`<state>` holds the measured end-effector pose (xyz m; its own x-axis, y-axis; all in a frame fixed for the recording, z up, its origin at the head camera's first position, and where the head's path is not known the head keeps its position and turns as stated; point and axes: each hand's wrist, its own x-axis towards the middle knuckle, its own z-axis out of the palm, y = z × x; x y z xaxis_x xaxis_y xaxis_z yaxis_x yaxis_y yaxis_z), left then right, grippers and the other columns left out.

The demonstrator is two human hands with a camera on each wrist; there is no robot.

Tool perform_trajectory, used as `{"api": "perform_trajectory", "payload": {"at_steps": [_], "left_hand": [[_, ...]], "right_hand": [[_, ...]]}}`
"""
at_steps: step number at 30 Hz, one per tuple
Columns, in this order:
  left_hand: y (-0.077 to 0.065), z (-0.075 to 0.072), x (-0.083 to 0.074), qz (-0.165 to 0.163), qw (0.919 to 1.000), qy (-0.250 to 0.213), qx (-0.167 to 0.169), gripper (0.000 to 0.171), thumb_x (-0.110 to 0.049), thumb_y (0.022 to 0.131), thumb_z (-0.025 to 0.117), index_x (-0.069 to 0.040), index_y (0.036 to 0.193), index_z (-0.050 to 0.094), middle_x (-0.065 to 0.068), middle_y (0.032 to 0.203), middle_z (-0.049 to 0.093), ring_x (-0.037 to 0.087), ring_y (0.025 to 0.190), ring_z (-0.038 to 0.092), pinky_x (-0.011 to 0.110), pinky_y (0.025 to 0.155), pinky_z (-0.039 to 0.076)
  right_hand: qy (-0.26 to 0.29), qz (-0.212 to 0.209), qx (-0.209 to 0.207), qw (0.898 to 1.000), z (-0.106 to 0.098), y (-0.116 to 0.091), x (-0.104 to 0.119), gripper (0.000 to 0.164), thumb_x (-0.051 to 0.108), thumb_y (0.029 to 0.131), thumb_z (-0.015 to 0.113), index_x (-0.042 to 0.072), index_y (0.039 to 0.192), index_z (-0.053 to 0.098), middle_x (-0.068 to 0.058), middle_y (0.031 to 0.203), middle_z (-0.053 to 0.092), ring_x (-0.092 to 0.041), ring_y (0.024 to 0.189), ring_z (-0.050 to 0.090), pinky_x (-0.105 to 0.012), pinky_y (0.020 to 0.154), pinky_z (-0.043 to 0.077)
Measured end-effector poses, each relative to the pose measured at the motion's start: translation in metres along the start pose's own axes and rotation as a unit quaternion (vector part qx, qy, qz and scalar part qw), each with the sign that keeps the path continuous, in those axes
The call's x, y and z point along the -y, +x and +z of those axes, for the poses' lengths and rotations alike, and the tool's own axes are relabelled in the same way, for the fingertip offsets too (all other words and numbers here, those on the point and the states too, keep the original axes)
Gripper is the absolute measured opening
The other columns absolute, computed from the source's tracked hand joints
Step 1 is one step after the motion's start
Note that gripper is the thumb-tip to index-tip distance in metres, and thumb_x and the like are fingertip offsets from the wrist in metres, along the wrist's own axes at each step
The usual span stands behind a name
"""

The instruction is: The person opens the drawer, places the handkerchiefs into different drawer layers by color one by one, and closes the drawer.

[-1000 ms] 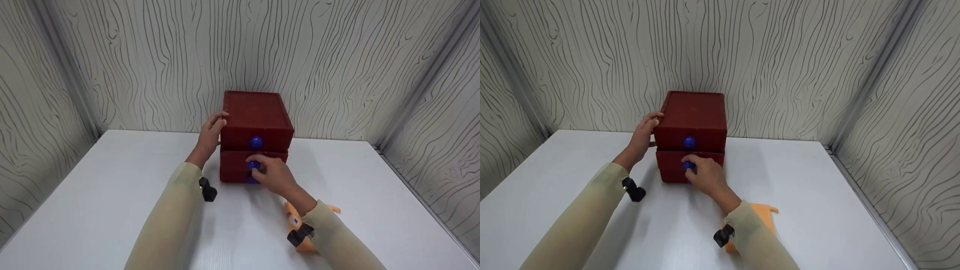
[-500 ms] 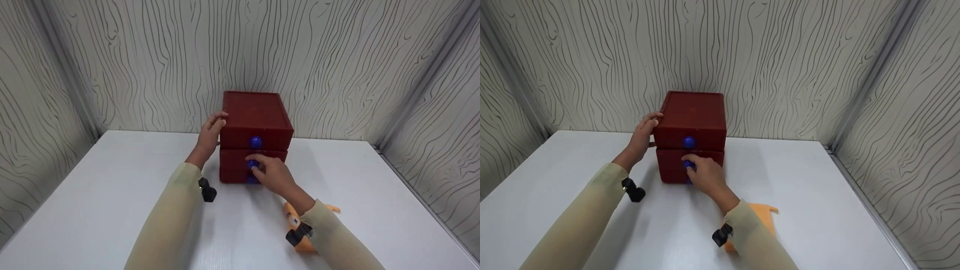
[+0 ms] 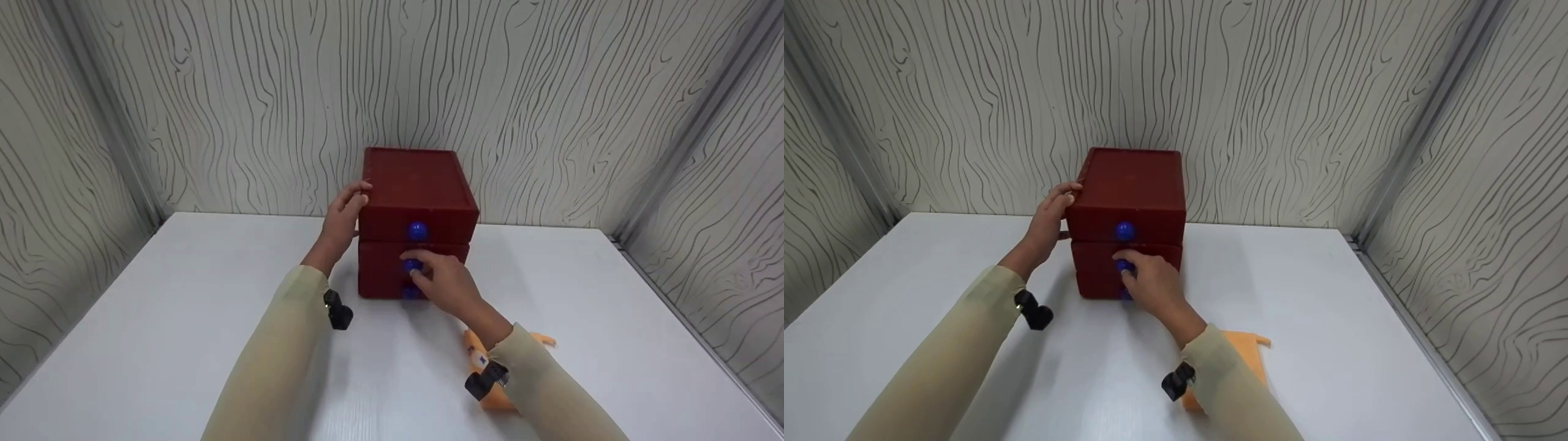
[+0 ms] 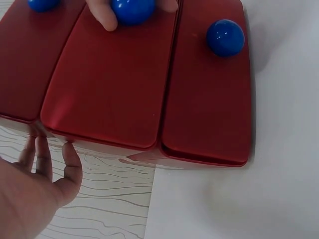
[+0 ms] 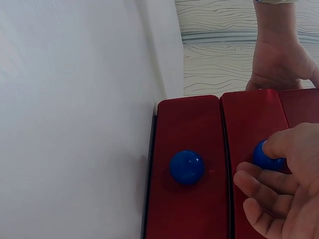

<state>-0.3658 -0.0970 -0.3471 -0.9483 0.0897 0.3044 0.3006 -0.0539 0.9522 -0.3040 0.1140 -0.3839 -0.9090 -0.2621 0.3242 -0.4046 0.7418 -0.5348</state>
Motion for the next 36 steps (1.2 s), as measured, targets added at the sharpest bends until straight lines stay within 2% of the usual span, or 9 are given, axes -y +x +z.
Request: {"api": "perform_trajectory", "payload": {"at_steps": [4, 10, 18, 24, 29, 33, 36], "left_hand": [[0.0004, 0.0003, -0.0001, 0.003, 1.0, -0.007, -0.003, 0.03, -0.026, 0.1, 0.041, -0.018, 0.127, 0.054, -0.002, 0.148, 0.042, 0.024, 0.115, 0.054, 0.056, 0.089, 0.049], [0.0005, 0.0007, 0.0004, 0.003, 1.0, 0.001, -0.005, 0.031, -0.027, 0.1, 0.041, -0.018, 0.126, 0.054, -0.002, 0.148, 0.042, 0.024, 0.118, 0.052, 0.058, 0.09, 0.048], [0.0009, 0.0007, -0.0004, -0.002, 1.0, 0.001, -0.006, 0.03, -0.027, 0.1, 0.041, -0.019, 0.125, 0.055, -0.001, 0.146, 0.043, 0.024, 0.114, 0.051, 0.056, 0.087, 0.047], [-0.0002, 0.0, -0.0005, -0.007, 0.9999, 0.008, -0.003, 0.031, -0.03, 0.1, 0.041, -0.021, 0.127, 0.054, -0.001, 0.152, 0.037, 0.023, 0.136, 0.039, 0.063, 0.095, 0.041], [-0.0002, 0.0004, -0.001, -0.005, 1.0, 0.0, -0.002, 0.031, -0.03, 0.101, 0.041, -0.02, 0.128, 0.053, -0.001, 0.152, 0.036, 0.023, 0.14, 0.035, 0.065, 0.097, 0.039], [-0.0003, 0.0008, -0.0013, -0.006, 1.0, 0.0, -0.003, 0.032, -0.03, 0.101, 0.041, -0.02, 0.128, 0.053, -0.001, 0.151, 0.038, 0.023, 0.138, 0.037, 0.064, 0.097, 0.04], [-0.0007, 0.001, -0.0011, -0.006, 1.0, -0.002, -0.003, 0.031, -0.03, 0.101, 0.041, -0.019, 0.128, 0.053, -0.001, 0.149, 0.039, 0.024, 0.132, 0.043, 0.063, 0.095, 0.041]], "right_hand": [[0.002, 0.008, 0.001, 1.0, 0.0003, 0.0, 0.0003, 0.028, 0.019, 0.092, 0.064, 0.029, 0.117, 0.068, 0.006, 0.089, 0.069, -0.012, 0.076, 0.059, -0.03, 0.071, 0.055], [-0.006, 0.01, 0.001, 1.0, 0.001, 0.0006, -0.0006, 0.028, 0.02, 0.092, 0.064, 0.03, 0.117, 0.068, 0.005, 0.092, 0.07, -0.013, 0.078, 0.06, -0.031, 0.073, 0.055], [-0.022, 0.003, -0.001, 1.0, 0.0013, 0.0012, -0.0005, 0.027, 0.021, 0.091, 0.064, 0.031, 0.116, 0.068, 0.006, 0.085, 0.07, -0.011, 0.072, 0.059, -0.028, 0.067, 0.053], [-0.044, -0.014, -0.001, 0.999, 0.0018, 0.0027, -0.0014, 0.027, 0.02, 0.091, 0.064, 0.03, 0.116, 0.069, 0.007, 0.067, 0.063, -0.009, 0.06, 0.055, -0.026, 0.056, 0.047], [-0.032, -0.008, 0.012, 0.999, 0.0016, 0.0034, -0.0024, 0.028, 0.02, 0.092, 0.062, 0.03, 0.117, 0.068, 0.008, 0.062, 0.056, -0.009, 0.059, 0.054, -0.026, 0.055, 0.045], [-0.018, -0.002, 0.017, 1.0, 0.0017, 0.003, -0.0026, 0.029, 0.019, 0.092, 0.061, 0.03, 0.119, 0.067, 0.006, 0.066, 0.059, -0.011, 0.063, 0.056, -0.027, 0.058, 0.047], [-0.008, 0.002, 0.017, 1.0, 0.0023, 0.0022, -0.0035, 0.03, 0.019, 0.093, 0.061, 0.032, 0.119, 0.066, 0.006, 0.08, 0.066, -0.013, 0.072, 0.058, -0.029, 0.067, 0.052]]}}
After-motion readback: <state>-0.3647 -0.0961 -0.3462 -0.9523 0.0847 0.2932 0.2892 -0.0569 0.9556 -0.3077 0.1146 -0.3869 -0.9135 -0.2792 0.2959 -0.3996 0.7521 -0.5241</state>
